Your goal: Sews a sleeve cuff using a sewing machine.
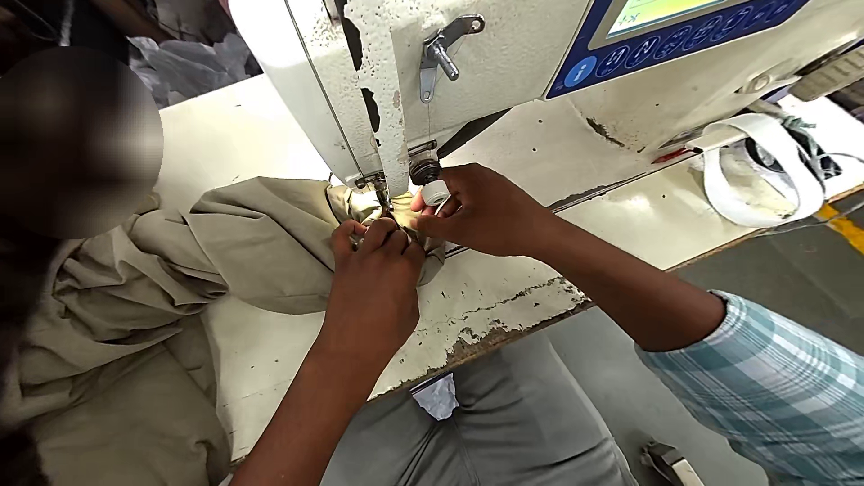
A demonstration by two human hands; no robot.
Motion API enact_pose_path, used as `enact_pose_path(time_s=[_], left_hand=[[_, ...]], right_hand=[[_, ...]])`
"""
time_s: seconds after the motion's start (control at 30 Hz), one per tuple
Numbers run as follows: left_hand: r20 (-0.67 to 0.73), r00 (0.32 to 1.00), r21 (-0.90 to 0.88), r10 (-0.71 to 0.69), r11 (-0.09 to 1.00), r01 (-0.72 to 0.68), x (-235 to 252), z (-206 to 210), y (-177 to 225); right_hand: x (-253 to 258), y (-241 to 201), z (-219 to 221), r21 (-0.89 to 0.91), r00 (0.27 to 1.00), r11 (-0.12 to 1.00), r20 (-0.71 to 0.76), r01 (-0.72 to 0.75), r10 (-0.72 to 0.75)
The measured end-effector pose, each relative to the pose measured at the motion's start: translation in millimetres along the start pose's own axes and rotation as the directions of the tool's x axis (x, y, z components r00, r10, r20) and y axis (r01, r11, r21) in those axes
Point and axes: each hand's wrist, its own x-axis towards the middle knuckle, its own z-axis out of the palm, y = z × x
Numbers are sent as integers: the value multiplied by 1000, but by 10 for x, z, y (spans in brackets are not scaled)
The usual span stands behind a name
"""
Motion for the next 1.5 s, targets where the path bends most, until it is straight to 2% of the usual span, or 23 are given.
enact_pose_path(time_s=[0.1, 0.17, 0.3, 0.4, 0.63, 0.87, 1.0, 1.17, 1.27, 1.5], left_hand=[[-16, 1000, 6, 4, 1000, -3, -11, 11, 4], [-30, 1000, -2, 0, 1000, 0, -17, 17, 3], [-12, 1000, 16, -10, 1000, 10, -9, 30, -3], [-7, 1000, 14, -11, 1000, 11, -5, 25, -3], [5, 1000, 12, -17, 1000, 17, -10, -10, 16], [8, 999, -2, -32, 999, 32, 4, 11, 1], [16, 999, 1, -32, 999, 32, 5, 0, 7], [28, 999, -3, -41, 999, 41, 5, -5, 9], [31, 999, 6, -38, 999, 38, 5, -2, 11], [44, 998, 11, -44, 999, 44, 10, -18, 17]], right_hand=[[12, -100, 35, -191, 997, 982, -70, 7, -21], [17, -155, 39, -247, 994, 969, -96, 19, -45], [44, -109, 9, -188, 991, 981, -112, 46, -68], [66, -62, -11, -119, 997, 993, -75, 10, -19], [129, -122, -16, -212, 1000, 977, -10, 10, -12], [170, 3, -63, 74, 999, 996, 19, -44, 42], [175, -25, -10, -25, 997, 997, -20, -75, 74], [96, -106, 40, -189, 992, 982, -126, -25, 1], [45, -145, 71, -302, 991, 953, -130, -7, -34], [117, -142, -20, -239, 998, 971, -61, -25, 11]])
